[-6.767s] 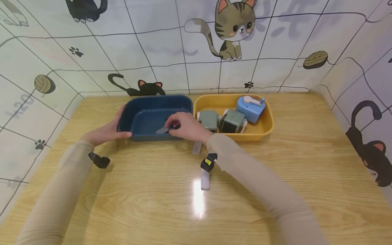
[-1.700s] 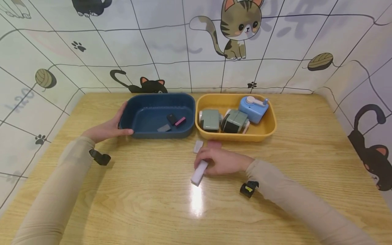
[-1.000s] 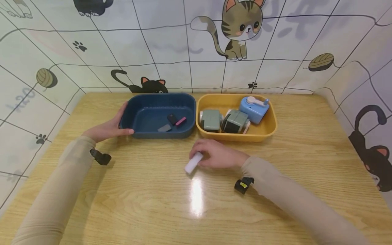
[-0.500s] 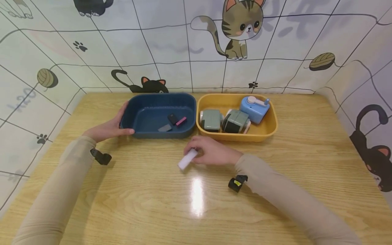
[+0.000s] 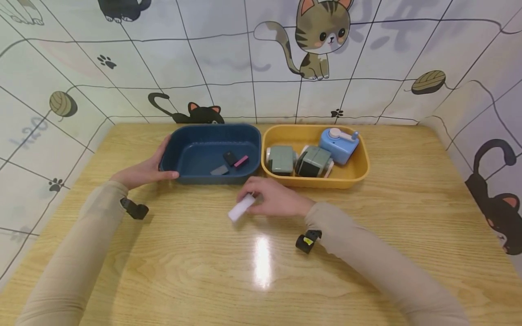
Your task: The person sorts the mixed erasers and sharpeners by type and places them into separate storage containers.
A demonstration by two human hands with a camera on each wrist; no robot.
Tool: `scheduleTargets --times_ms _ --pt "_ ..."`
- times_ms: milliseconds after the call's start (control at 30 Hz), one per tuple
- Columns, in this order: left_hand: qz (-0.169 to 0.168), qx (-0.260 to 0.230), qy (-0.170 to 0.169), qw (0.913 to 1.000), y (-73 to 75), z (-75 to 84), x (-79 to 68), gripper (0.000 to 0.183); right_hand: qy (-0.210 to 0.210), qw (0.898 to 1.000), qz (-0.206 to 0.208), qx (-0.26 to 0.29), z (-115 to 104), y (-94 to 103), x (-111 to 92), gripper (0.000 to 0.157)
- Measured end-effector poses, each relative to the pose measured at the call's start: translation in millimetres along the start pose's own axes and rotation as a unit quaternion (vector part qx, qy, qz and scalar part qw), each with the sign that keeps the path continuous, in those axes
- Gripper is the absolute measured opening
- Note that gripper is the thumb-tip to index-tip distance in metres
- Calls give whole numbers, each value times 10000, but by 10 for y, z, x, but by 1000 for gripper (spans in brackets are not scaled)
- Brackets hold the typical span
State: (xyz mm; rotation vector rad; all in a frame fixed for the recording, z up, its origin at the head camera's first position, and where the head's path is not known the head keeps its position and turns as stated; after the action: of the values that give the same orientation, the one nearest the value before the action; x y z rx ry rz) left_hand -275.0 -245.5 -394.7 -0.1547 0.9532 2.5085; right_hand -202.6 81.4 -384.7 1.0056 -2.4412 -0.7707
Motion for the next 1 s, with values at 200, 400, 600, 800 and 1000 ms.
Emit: scheduleTargets --times_ms 200,400,600,800,1000 --pt "-16 19 -51 10000 0 6 17 113 -110 9999 22 53 -30 6 33 27" --pt "1 28 -46 10000 5 -36 36 113 -222 9997 62 -110 -20 1 78 27" --pt "-5 -78 52 10000 -1 -43 37 114 -217 9996 117 -161 -31 5 121 25" --pt "-5 -60 75 10000 -3 -45 32 114 -169 9996 168 -127 -64 3 158 25" --pt "-7 -1 87 10000 -2 -58 40 114 -142 9996 187 -125 -75 -5 172 25"
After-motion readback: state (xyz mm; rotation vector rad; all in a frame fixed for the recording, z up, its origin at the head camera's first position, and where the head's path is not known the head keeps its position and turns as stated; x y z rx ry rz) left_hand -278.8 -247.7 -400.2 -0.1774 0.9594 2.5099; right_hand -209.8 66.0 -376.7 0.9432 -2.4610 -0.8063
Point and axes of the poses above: each hand's wrist, its own x-axis towards the middle knuckle, its own y-axis out of the back of the hand, z = x × y, the point moved 4 cm from there along x, towards the middle knuckle, and after that the axes turned 5 degrees about z, right-handed, at the moved point
